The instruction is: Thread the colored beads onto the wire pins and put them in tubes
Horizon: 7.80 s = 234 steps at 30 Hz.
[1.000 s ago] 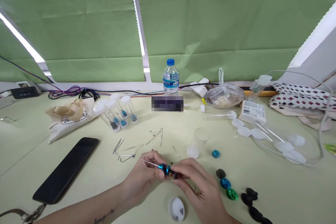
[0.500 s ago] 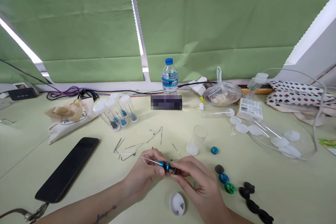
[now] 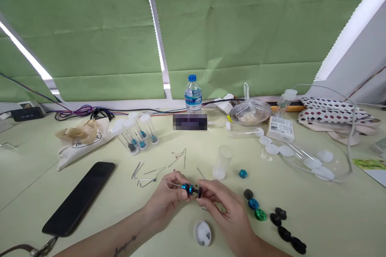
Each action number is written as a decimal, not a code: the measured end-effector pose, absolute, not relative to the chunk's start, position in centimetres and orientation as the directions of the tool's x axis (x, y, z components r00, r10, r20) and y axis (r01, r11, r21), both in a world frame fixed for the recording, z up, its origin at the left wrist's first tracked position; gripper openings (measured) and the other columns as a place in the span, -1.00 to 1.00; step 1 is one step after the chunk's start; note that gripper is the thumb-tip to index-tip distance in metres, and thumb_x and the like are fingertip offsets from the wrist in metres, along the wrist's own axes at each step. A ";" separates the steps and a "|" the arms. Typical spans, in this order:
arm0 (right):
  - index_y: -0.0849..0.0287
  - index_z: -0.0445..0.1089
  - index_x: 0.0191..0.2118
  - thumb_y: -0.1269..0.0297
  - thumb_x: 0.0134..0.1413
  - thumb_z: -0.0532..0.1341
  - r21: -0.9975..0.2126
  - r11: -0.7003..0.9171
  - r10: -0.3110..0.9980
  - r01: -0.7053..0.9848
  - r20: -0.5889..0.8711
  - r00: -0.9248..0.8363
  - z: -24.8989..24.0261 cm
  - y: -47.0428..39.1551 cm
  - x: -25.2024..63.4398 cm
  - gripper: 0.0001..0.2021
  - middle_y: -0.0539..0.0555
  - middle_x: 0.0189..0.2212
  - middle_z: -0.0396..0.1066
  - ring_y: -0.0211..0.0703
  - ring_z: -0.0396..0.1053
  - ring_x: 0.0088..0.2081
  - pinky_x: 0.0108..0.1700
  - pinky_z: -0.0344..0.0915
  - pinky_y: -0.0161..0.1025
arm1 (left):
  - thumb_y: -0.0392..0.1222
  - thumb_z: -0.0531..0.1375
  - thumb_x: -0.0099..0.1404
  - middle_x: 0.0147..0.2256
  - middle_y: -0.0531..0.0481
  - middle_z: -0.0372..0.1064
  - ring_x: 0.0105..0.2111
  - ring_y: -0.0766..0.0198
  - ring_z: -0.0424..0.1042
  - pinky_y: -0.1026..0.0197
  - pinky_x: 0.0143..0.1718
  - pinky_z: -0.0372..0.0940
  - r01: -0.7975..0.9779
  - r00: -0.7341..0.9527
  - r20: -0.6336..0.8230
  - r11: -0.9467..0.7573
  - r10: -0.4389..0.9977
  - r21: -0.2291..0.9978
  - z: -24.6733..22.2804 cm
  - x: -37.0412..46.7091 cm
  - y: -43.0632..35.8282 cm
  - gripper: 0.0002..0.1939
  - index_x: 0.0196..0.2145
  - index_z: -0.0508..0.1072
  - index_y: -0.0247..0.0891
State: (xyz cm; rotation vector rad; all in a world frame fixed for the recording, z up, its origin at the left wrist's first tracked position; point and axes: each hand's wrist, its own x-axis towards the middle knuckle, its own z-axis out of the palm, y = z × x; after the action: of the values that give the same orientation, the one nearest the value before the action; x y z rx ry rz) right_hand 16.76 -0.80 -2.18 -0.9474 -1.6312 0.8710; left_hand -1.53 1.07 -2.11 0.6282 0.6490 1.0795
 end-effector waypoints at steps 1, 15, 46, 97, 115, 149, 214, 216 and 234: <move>-0.02 0.48 -0.10 0.50 0.09 0.25 -0.877 0.453 0.885 0.161 0.420 -0.202 -2.1 -0.7 16.8 -0.69 0.02 -0.33 0.50 -0.21 0.50 -0.38 -0.37 0.52 -0.36 | -0.43 0.43 -0.13 -0.51 -0.05 0.53 -0.52 0.32 0.48 0.31 -0.40 0.30 -0.585 0.331 -0.165 0.339 0.929 0.737 -2.2 -1.5 1.1 -0.74 -0.48 0.44 -0.37; 0.03 0.49 -0.10 0.44 0.08 0.27 -0.858 0.464 0.881 0.219 0.422 -0.214 -2.0 -0.6 17.1 -0.74 0.04 -0.34 0.53 -0.16 0.53 -0.36 -0.32 0.53 -0.34 | -0.39 0.44 -0.12 -0.51 -0.07 0.53 -0.52 0.33 0.47 0.29 -0.38 0.30 -0.585 0.330 -0.187 0.356 0.925 0.729 -2.1 -1.5 1.0 -0.73 -0.47 0.43 -0.37; 0.02 0.52 -0.15 0.43 0.12 0.25 -0.833 0.515 0.845 0.200 0.454 -0.283 -1.3 -0.4 17.4 -0.79 0.08 -0.39 0.52 -0.12 0.50 -0.37 -0.41 0.46 -0.30 | -0.42 0.49 -0.32 -0.52 -0.02 0.52 -0.54 0.29 0.47 0.20 -0.37 0.34 -0.531 0.322 -0.249 0.392 0.913 0.751 -2.2 -1.3 0.8 -0.64 -0.54 0.44 -0.35; -0.07 0.40 -0.05 0.49 0.09 0.26 -0.920 0.373 0.910 0.121 0.336 -0.244 -2.5 -0.5 17.3 -0.65 0.03 -0.20 0.40 -0.21 0.50 -0.33 -0.30 0.50 -0.34 | -0.53 0.42 -0.24 -0.54 -0.02 0.51 -0.53 0.25 0.47 0.18 -0.37 0.33 -0.557 0.298 -0.240 0.373 0.924 0.742 -1.9 -1.3 0.9 -0.71 -0.55 0.44 -0.36; 0.01 0.40 -0.12 0.54 0.13 0.21 -0.823 0.534 0.825 0.195 0.456 -0.334 -2.0 -0.3 17.5 -0.73 0.04 -0.28 0.39 -0.19 0.41 -0.27 -0.27 0.42 -0.33 | -0.53 0.43 -0.27 -0.53 -0.04 0.52 -0.51 0.27 0.46 0.21 -0.37 0.33 -0.544 0.299 -0.245 0.375 0.922 0.751 -1.9 -1.2 0.8 -0.69 -0.55 0.46 -0.35; 0.03 0.41 -0.16 0.45 0.14 0.22 -0.871 0.456 0.871 0.183 0.395 -0.291 -2.2 -0.6 17.4 -0.81 0.04 -0.29 0.42 -0.18 0.45 -0.29 -0.29 0.44 -0.32 | -0.51 0.43 -0.24 -0.56 -0.01 0.50 -0.54 0.29 0.44 0.23 -0.40 0.29 -0.553 0.294 -0.221 0.353 0.930 0.755 -1.8 -1.2 0.8 -0.71 -0.55 0.45 -0.35; 0.00 0.46 -0.16 0.47 0.11 0.23 -0.849 0.473 0.869 0.234 0.408 -0.279 -1.8 -0.3 17.2 -0.77 0.00 -0.30 0.49 -0.22 0.47 -0.32 -0.28 0.45 -0.38 | -0.51 0.42 -0.23 -0.55 -0.02 0.52 -0.55 0.30 0.45 0.25 -0.39 0.29 -0.565 0.291 -0.220 0.353 0.931 0.746 -1.5 -1.3 0.7 -0.72 -0.54 0.46 -0.36; 0.01 0.46 -0.18 0.46 0.13 0.22 -0.851 0.471 0.869 0.231 0.402 -0.289 -1.8 -0.4 17.2 -0.80 0.00 -0.31 0.48 -0.22 0.47 -0.33 -0.29 0.45 -0.38 | -0.51 0.42 -0.23 -0.56 -0.02 0.51 -0.55 0.30 0.46 0.25 -0.40 0.28 -0.564 0.294 -0.216 0.352 0.931 0.747 -1.6 -1.3 0.7 -0.73 -0.54 0.46 -0.36; 0.03 0.46 -0.13 0.42 0.07 0.28 -0.858 0.454 0.879 0.241 0.385 -0.282 -2.0 -0.4 17.4 -0.77 0.02 -0.29 0.51 -0.16 0.48 -0.31 -0.25 0.46 -0.32 | -0.51 0.41 -0.22 -0.57 -0.02 0.51 -0.56 0.29 0.46 0.25 -0.39 0.29 -0.552 0.279 -0.232 0.353 0.932 0.755 -1.6 -1.3 0.7 -0.72 -0.54 0.44 -0.35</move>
State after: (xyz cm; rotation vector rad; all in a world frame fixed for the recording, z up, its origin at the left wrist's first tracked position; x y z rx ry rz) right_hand 17.42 -0.35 -1.95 -0.9585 -1.7766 0.8616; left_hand -1.35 0.73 -1.58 0.6113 0.7425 1.0826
